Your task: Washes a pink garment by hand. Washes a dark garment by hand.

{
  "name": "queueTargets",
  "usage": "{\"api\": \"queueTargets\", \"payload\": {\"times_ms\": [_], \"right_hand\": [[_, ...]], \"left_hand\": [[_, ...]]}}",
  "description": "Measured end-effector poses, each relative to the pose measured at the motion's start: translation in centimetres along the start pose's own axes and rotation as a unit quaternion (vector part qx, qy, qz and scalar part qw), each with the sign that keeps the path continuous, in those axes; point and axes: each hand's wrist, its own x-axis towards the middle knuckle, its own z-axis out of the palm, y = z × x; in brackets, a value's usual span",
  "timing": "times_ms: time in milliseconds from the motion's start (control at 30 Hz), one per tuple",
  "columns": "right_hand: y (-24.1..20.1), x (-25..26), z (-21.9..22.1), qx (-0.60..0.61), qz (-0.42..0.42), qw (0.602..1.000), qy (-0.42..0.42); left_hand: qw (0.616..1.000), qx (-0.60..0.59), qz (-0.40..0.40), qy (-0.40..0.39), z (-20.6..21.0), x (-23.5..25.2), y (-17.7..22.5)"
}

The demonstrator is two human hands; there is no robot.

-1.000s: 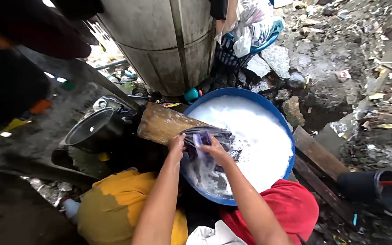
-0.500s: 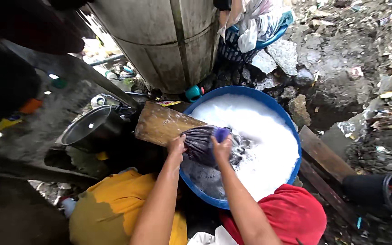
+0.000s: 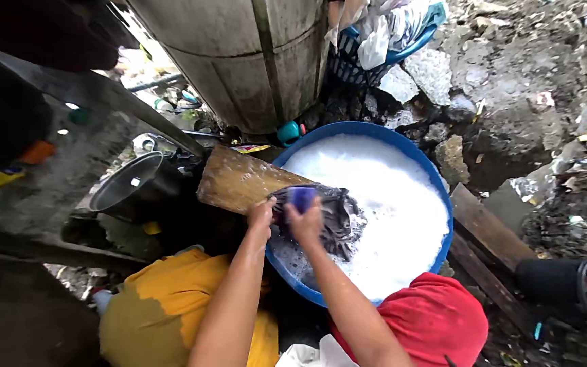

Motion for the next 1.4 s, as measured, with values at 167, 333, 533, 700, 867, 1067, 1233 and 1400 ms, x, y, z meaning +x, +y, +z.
{"api": "queueTargets", "payload": {"times_ms": [167,333,533,700,867,1067,1233,1400], "right_hand": [[5.5,3.5,-2.2,-0.085,-0.009,0.996,0.021],[8.7,6.9,-5.8,-0.016,0.103,0.984,0.143],[-1.9,1.1,0.5,-0.029,-0.093,0.994,-0.043],[10.3,7.2,-8.6,-0.087,0.097,0.988,0.079],[9.3,5.3,-9.2,0.094,0.171,0.975,0.11],[9.5,1.0,-8.1,0.075,0.149,0.985,-0.035],[9.0,1.5,-12.9,0.166,0.146,0.975,-0.03],[10.7,-1.1,-8.3,0.21,0.147,0.962,-0.093]], "left_hand": [[1.0,-0.008,-0.009,-0.022,-0.2,0.0,0.4],[1.0,-0.011,-0.014,-0.017,0.0,0.4,0.3],[1.0,0.012,0.006,0.004,-0.1,0.3,-0.1],[1.0,-0.014,-0.01,-0.012,0.2,0.4,0.3],[0.994,0.088,0.056,-0.014,0.4,0.9,-0.5],[0.859,0.437,0.134,-0.232,1.9,-4.2,-1.5],[0.916,0.141,0.13,-0.353,0.2,-9.3,-0.2],[0.945,0.02,0.093,-0.312,-0.4,-6.6,-5.5]]}}
